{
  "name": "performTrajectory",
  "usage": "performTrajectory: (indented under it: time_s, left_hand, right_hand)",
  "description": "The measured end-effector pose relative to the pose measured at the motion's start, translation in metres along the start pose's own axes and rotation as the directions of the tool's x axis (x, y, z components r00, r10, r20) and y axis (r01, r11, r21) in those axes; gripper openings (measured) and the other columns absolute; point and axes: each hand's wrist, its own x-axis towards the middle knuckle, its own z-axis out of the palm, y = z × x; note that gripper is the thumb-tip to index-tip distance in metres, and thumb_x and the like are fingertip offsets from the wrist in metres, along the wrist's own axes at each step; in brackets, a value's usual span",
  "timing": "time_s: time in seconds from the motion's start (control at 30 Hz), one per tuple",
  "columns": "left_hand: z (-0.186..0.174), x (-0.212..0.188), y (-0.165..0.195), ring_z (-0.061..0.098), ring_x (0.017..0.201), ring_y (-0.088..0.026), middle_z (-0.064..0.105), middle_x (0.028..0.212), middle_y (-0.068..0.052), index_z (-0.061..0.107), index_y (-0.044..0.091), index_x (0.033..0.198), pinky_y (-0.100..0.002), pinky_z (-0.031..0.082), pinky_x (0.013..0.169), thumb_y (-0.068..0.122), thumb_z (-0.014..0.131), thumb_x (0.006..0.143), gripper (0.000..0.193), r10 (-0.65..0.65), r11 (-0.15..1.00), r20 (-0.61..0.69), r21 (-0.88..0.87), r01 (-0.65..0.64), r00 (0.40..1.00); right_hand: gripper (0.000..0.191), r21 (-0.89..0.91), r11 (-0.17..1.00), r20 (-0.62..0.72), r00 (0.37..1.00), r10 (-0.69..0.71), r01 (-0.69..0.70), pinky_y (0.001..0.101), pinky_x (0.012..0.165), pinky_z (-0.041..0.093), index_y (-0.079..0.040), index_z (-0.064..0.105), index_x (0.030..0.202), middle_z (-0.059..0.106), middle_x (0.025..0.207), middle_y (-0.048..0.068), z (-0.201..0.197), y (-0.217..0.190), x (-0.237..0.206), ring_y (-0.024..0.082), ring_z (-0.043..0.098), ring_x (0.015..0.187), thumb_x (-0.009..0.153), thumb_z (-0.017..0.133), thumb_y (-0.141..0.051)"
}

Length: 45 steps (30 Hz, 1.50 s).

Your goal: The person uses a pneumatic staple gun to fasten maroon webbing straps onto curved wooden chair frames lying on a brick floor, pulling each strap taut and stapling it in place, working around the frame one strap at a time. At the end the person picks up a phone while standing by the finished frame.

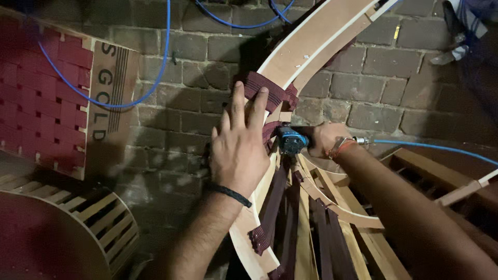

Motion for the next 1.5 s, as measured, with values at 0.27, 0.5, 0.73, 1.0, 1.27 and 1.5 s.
performTrajectory:
  time_s: [0.27, 0.5, 0.73, 1.0, 1.27, 1.5]
  left_hand:
    - [0.002, -0.004, 0.002, 0.04, 0.137, -0.047, 0.016, 0.166, -0.014, 0.033, 0.024, 0.155, -0.065, 0.035, 0.105, 0.02, 0.078, 0.078, 0.089, -0.068, 0.991, 0.066, -0.113, 0.075, 0.996]
    - [-0.004, 0.033, -0.012, 0.031, 0.146, -0.05, 0.022, 0.162, -0.025, 0.047, 0.014, 0.151, -0.061, 0.027, 0.114, 0.02, 0.08, 0.077, 0.081, 0.295, 0.946, -0.202, -0.08, -0.315, 0.934]
    - [-0.031, 0.04, -0.004, 0.057, 0.118, -0.037, 0.061, 0.116, -0.016, 0.064, 0.007, 0.109, -0.048, 0.045, 0.106, 0.008, 0.074, 0.075, 0.035, 0.437, 0.881, -0.133, -0.136, -0.453, 0.89]
    - [-0.06, 0.019, 0.004, 0.063, 0.096, -0.035, 0.066, 0.09, -0.012, 0.07, 0.006, 0.092, -0.049, 0.049, 0.087, 0.007, 0.074, 0.074, 0.018, 0.631, 0.746, 0.005, -0.277, -0.605, 0.776]
    - [-0.068, 0.026, 0.003, 0.072, 0.09, -0.022, 0.07, 0.097, -0.006, 0.071, 0.007, 0.097, -0.036, 0.059, 0.081, 0.008, 0.077, 0.086, 0.012, 0.341, 0.635, -0.256, -0.647, -0.423, 0.904]
    - [-0.05, 0.037, -0.031, 0.063, 0.092, -0.032, 0.068, 0.09, -0.009, 0.074, 0.01, 0.09, -0.044, 0.05, 0.08, 0.011, 0.082, 0.077, 0.015, 0.405, 0.824, -0.224, -0.33, -0.46, 0.886]
  right_hand:
    - [0.057, 0.493, 0.844, -0.054, 0.96, 0.275, -0.214, 0.0446, 0.074, 0.061, -0.016, 0.068, 0.122, 0.075, 0.088, 0.019, 0.074, 0.013, -0.052, 0.034, 0.074, 0.079, 0.067, 0.074, -0.032]
    - [0.047, 0.883, 0.468, -0.179, 0.886, 0.428, -0.048, 0.0407, 0.068, 0.056, -0.003, 0.077, 0.1, 0.077, 0.083, 0.017, 0.104, 0.028, -0.092, 0.025, 0.073, 0.072, 0.072, 0.083, -0.04]
    - [0.022, 0.979, -0.111, -0.124, 0.93, 0.345, 0.172, 0.0404, 0.06, 0.057, -0.005, 0.07, 0.102, 0.074, 0.084, 0.009, 0.037, 0.008, -0.131, 0.02, 0.068, 0.067, 0.082, 0.078, -0.011]
    - [0.053, 0.692, 0.041, -0.713, 0.673, 0.195, 0.721, 0.0317, 0.082, 0.063, -0.004, 0.063, 0.127, 0.072, 0.112, 0.004, -0.052, -0.024, -0.161, 0.014, 0.07, 0.098, 0.078, 0.082, -0.005]
    - [0.075, 0.557, 0.012, -0.823, 0.554, -0.125, 0.83, 0.0341, 0.096, 0.055, 0.001, 0.055, 0.14, 0.066, 0.124, 0.01, -0.07, -0.021, -0.148, 0.016, 0.063, 0.11, 0.077, 0.091, -0.017]
    - [0.082, 0.902, -0.064, -0.428, 0.864, -0.265, 0.427, 0.0438, 0.081, 0.059, -0.004, 0.056, 0.137, 0.07, 0.108, 0.012, -0.023, 0.015, -0.134, 0.025, 0.069, 0.097, 0.065, 0.092, -0.021]
